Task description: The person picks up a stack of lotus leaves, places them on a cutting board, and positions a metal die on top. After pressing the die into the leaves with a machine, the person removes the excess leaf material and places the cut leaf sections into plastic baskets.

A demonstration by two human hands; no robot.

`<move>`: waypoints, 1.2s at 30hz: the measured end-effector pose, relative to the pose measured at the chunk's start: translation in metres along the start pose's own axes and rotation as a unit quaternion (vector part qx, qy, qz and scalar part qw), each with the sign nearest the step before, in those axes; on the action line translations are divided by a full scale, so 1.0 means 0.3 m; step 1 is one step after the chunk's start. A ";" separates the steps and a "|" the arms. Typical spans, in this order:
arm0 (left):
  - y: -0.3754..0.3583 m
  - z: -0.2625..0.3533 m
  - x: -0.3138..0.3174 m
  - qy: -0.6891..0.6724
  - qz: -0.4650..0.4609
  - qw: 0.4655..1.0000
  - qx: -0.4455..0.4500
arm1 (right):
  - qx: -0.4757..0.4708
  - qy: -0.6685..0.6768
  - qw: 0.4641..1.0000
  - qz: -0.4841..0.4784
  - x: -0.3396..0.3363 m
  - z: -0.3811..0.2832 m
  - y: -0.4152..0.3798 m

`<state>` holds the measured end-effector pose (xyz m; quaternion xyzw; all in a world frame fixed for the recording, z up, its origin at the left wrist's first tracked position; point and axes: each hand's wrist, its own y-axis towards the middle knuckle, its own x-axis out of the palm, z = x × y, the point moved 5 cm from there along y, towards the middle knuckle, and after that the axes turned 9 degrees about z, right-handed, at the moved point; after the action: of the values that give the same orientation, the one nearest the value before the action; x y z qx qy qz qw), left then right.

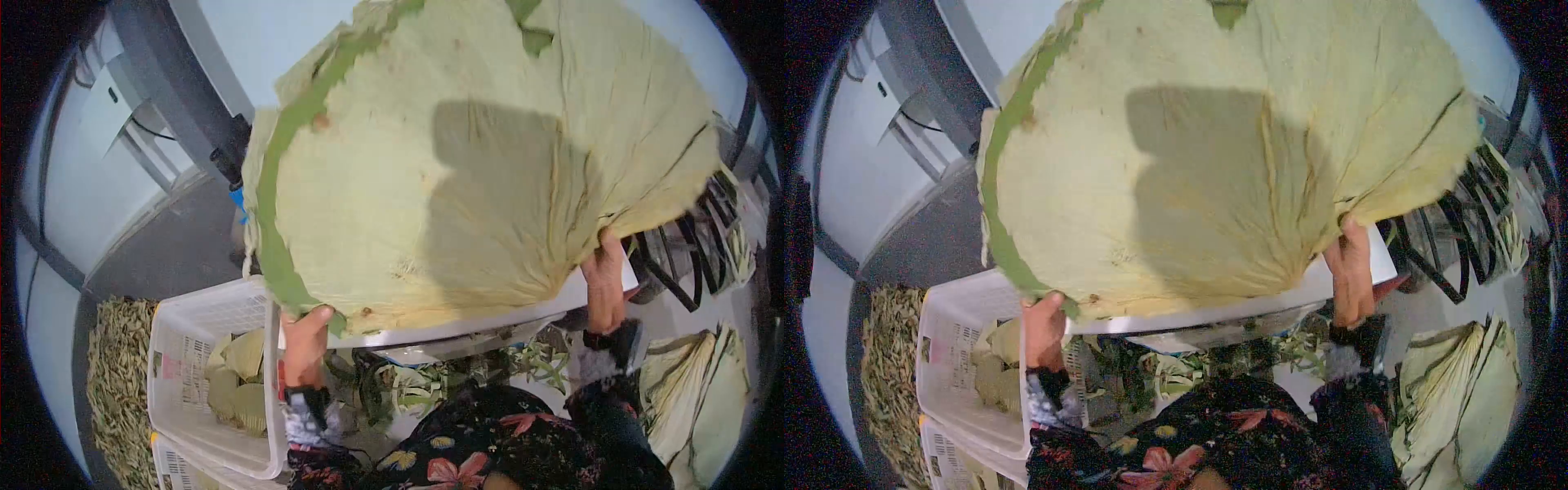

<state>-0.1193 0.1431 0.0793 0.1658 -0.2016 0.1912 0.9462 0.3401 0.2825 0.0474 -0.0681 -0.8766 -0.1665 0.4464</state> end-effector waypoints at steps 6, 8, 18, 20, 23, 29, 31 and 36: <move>-0.062 -0.266 -0.001 0.046 0.090 0.994 -0.036 | 0.078 0.052 0.994 -0.051 -0.095 0.131 -0.043; -0.030 -0.284 -0.037 0.096 0.135 0.984 -0.073 | 0.065 0.006 0.998 0.006 -0.077 0.126 -0.017; -0.010 -0.313 -0.041 0.053 0.194 0.980 -0.015 | 0.039 0.020 0.999 0.008 -0.030 0.120 -0.028; 0.021 -0.277 -0.007 0.003 0.189 0.982 0.003 | 0.021 0.031 0.999 0.007 -0.014 0.099 0.011; 0.020 -0.290 -0.057 -0.004 0.132 0.991 0.010 | 0.048 0.027 0.998 -0.030 -0.010 0.090 -0.019; 0.003 -0.292 -0.040 0.030 0.165 0.986 0.014 | 0.028 -0.025 0.999 0.001 0.039 0.119 -0.049; 0.032 -0.256 -0.018 0.004 0.149 0.989 0.014 | 0.033 -0.020 0.999 -0.020 0.071 0.097 -0.032; 0.023 -0.326 -0.021 0.070 0.144 0.987 0.004 | 0.070 0.016 0.994 -0.084 0.001 0.125 -0.044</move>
<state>-0.0965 0.1854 -0.0064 0.1254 -0.1557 0.3373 0.9199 0.3079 0.2832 0.0242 0.0401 -0.8816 -0.1424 0.4482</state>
